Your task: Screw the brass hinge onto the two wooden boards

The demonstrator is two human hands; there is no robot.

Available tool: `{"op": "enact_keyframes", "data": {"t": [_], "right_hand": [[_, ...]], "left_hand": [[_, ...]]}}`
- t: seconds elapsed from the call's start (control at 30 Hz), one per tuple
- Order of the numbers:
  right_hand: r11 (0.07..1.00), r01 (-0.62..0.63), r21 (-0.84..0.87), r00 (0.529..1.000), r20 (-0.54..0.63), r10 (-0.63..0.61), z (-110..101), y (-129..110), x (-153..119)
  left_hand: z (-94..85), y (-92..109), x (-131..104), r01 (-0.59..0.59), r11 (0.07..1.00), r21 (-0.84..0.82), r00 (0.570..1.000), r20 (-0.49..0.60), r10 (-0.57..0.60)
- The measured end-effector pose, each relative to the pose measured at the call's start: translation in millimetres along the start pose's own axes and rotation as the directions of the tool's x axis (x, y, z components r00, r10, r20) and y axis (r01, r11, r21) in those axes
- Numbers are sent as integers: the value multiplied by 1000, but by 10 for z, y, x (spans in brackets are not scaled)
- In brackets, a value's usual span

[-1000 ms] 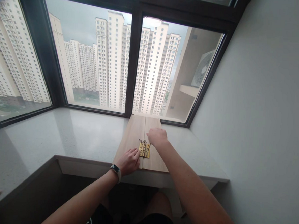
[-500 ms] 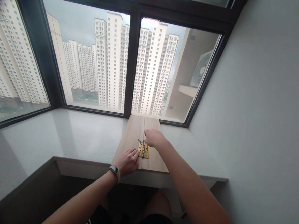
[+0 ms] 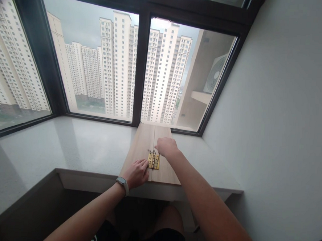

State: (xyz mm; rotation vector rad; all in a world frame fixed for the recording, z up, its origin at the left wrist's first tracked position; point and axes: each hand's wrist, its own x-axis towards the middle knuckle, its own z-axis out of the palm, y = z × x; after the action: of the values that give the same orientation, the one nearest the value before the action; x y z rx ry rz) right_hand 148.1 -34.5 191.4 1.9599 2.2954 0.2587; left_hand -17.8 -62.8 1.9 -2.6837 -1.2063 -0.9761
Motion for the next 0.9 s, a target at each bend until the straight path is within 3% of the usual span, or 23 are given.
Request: {"op": "enact_keyframes", "data": {"t": [0.33, 0.57, 0.9], "right_hand": [[977, 189, 96, 980, 46, -194, 48, 36, 29], [999, 17, 49, 1000, 6, -18, 14, 4, -14], [994, 94, 55, 996, -17, -93, 24, 67, -83]], "left_hand": [[-38, 11, 11, 15, 999, -47, 1000, 18, -14], [-82, 58, 31, 44, 998, -37, 999, 34, -43], [-3, -25, 225, 202, 968, -149, 979, 13, -202]]}}
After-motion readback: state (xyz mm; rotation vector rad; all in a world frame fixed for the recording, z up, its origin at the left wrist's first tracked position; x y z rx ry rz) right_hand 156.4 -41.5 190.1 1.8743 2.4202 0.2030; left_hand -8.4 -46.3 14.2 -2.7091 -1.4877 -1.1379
